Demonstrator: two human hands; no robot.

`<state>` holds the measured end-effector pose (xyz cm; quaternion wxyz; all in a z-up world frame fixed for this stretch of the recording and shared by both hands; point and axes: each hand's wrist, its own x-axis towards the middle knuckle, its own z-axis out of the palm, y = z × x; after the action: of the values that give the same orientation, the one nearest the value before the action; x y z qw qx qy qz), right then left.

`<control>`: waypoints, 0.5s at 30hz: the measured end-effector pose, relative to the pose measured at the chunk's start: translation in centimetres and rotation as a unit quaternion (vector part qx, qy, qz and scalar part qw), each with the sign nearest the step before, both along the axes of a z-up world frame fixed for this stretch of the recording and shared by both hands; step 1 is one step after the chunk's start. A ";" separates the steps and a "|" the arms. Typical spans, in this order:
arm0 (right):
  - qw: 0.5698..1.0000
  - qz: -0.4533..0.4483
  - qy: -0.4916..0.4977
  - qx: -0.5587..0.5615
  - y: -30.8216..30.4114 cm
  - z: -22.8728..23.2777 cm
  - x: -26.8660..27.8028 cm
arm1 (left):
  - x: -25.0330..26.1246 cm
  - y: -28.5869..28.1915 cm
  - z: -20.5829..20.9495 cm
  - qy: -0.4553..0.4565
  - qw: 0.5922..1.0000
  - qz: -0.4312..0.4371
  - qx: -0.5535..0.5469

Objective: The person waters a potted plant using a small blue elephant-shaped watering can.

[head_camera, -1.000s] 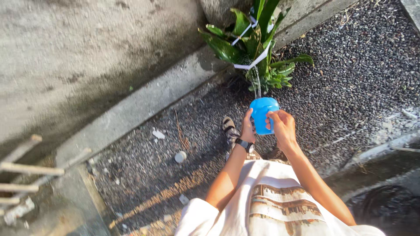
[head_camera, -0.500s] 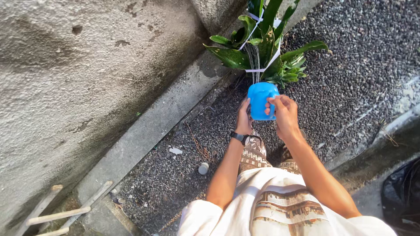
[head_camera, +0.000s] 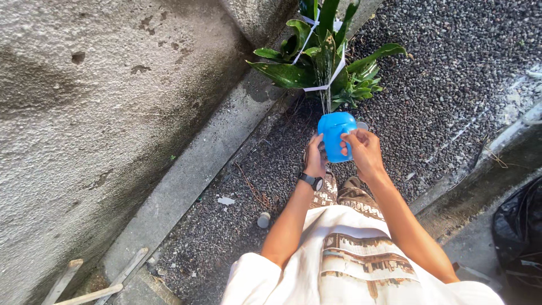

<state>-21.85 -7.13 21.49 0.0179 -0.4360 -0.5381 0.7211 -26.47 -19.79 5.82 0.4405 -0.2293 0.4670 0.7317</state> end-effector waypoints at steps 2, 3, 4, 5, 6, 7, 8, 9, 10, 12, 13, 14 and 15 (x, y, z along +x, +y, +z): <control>1.000 -0.003 -0.010 0.001 0.2 -1.0 1.9 | 2.0 0.1 -1.1 -0.039 0.998 -0.013 -0.041; 1.000 -0.004 -0.015 0.002 0.4 -1.4 2.8 | 2.8 0.3 -1.5 -0.058 0.996 -0.018 -0.062; 1.000 -0.007 -0.016 0.003 0.6 -1.8 3.8 | 3.6 0.6 -1.9 -0.067 0.995 -0.028 -0.069; 1.000 -0.012 -0.017 0.003 0.6 -2.1 4.8 | 4.5 0.7 -2.1 -0.076 0.993 -0.038 -0.076; 1.000 -0.016 -0.018 0.003 0.5 -2.3 5.8 | 5.4 0.7 -2.3 -0.086 0.992 -0.048 -0.083; 1.000 -0.018 -0.023 0.009 0.6 -2.5 6.8 | 6.2 0.9 -2.4 -0.085 0.992 -0.058 -0.077; 0.999 -0.020 -0.028 0.014 0.6 -2.6 7.9 | 7.0 1.1 -2.5 -0.084 0.992 -0.068 -0.071; 0.999 -0.020 -0.032 0.019 0.7 -2.6 8.9 | 7.9 1.3 -2.4 -0.084 0.991 -0.076 -0.065; 0.999 -0.028 -0.030 0.017 1.0 -2.5 9.9 | 8.9 1.7 -2.3 -0.077 0.991 -0.080 -0.071; 0.999 -0.043 -0.023 0.011 1.2 -2.5 12.1 | 10.7 2.0 -1.9 -0.063 0.990 -0.087 -0.088; 0.998 -0.047 -0.029 0.020 1.3 -2.4 13.2 | 11.6 2.2 -1.8 -0.056 0.990 -0.097 -0.082; 0.998 -0.050 -0.035 0.029 1.4 -2.4 14.3 | 12.4 2.3 -1.7 -0.048 0.990 -0.107 -0.076; 0.997 -0.054 -0.040 0.039 1.6 -2.4 15.4 | 13.3 2.6 -1.7 -0.041 0.990 -0.117 -0.070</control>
<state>-6.43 -5.50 19.14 0.0519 -0.4917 -0.5418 0.6797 -13.16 -17.20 4.12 0.5242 -0.2333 0.5223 0.6308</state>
